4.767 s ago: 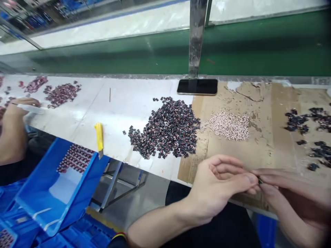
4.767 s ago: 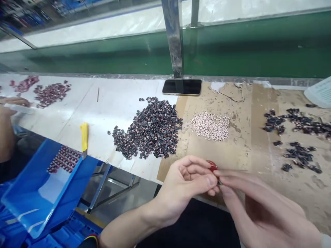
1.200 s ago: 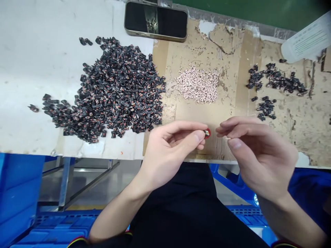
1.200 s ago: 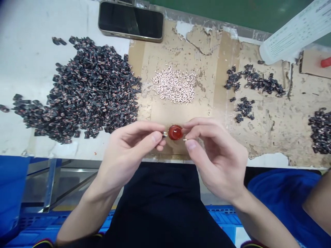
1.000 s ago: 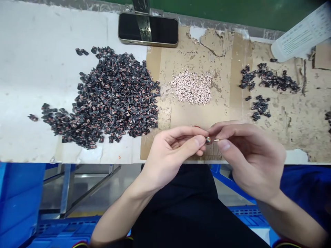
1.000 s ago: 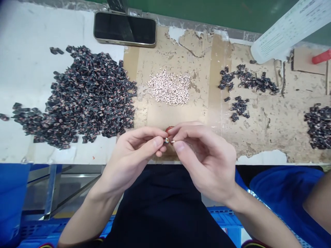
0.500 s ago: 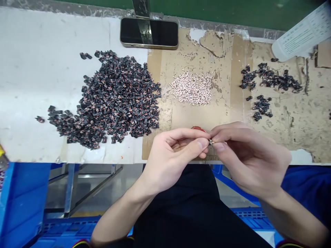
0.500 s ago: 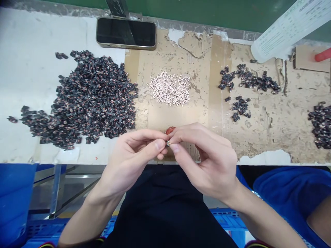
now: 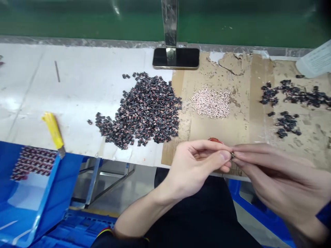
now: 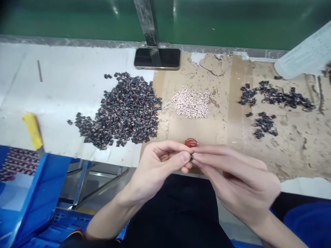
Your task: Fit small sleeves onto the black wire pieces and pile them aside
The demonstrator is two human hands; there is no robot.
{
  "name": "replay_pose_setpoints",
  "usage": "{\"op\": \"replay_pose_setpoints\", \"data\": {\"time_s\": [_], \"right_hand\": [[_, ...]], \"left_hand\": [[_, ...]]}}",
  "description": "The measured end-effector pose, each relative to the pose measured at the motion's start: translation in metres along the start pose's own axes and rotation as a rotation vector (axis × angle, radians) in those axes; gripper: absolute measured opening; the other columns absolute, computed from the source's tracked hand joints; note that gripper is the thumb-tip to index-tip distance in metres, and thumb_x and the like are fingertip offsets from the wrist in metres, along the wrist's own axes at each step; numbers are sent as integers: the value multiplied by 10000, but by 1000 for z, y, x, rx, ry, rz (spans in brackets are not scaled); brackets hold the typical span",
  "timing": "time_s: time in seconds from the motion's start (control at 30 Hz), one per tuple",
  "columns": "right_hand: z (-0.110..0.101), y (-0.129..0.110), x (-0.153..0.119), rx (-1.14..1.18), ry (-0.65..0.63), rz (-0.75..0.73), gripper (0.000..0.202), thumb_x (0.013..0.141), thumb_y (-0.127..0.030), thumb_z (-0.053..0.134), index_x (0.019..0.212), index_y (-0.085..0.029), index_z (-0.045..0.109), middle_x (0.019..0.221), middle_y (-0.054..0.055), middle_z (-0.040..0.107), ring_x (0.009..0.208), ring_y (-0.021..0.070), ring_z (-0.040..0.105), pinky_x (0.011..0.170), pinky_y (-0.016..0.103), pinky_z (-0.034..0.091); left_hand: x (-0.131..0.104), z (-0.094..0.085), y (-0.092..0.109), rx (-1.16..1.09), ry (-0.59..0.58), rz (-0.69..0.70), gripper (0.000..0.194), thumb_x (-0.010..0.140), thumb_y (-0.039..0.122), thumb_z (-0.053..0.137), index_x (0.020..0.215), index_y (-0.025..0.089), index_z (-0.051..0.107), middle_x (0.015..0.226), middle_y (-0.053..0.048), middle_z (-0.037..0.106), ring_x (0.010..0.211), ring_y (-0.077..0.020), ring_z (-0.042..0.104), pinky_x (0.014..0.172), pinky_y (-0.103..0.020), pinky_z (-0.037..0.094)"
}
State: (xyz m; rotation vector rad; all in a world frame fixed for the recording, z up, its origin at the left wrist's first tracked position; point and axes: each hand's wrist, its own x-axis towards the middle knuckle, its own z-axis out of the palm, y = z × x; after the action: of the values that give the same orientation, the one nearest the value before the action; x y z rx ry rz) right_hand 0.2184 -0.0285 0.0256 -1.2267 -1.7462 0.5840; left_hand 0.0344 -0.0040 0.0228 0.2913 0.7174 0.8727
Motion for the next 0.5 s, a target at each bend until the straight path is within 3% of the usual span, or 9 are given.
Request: {"op": "replay_pose_setpoints", "data": {"time_s": [0.23, 0.37, 0.5], "right_hand": [[11, 1, -8, -26, 146, 130, 348, 821, -85, 832, 1036, -359, 829, 939, -23, 830, 792, 247, 798, 667, 398, 673], [14, -2, -3, 89, 109, 151, 364, 819, -66, 845, 1055, -342, 817, 957, -43, 830, 820, 162, 791, 703, 269, 672], [13, -9, 1, 174, 110, 259, 380, 832, -80, 848, 1104, -341, 803, 1008, -70, 832, 819, 87, 782, 778, 169, 655]], "left_hand": [[7, 2, -8, -49, 6, -23, 354, 620, 192, 1029, 844, 111, 768, 712, -3, 791, 610, -79, 747, 657, -151, 640], [5, 4, -10, 9, 47, 35, 302, 786, 323, 943, 873, 116, 740, 656, -3, 782, 560, -69, 734, 610, -123, 619], [1, 9, -11, 68, 57, 128, 274, 840, 337, 900, 888, 135, 721, 646, 16, 785, 544, -70, 740, 611, -114, 621]]}}
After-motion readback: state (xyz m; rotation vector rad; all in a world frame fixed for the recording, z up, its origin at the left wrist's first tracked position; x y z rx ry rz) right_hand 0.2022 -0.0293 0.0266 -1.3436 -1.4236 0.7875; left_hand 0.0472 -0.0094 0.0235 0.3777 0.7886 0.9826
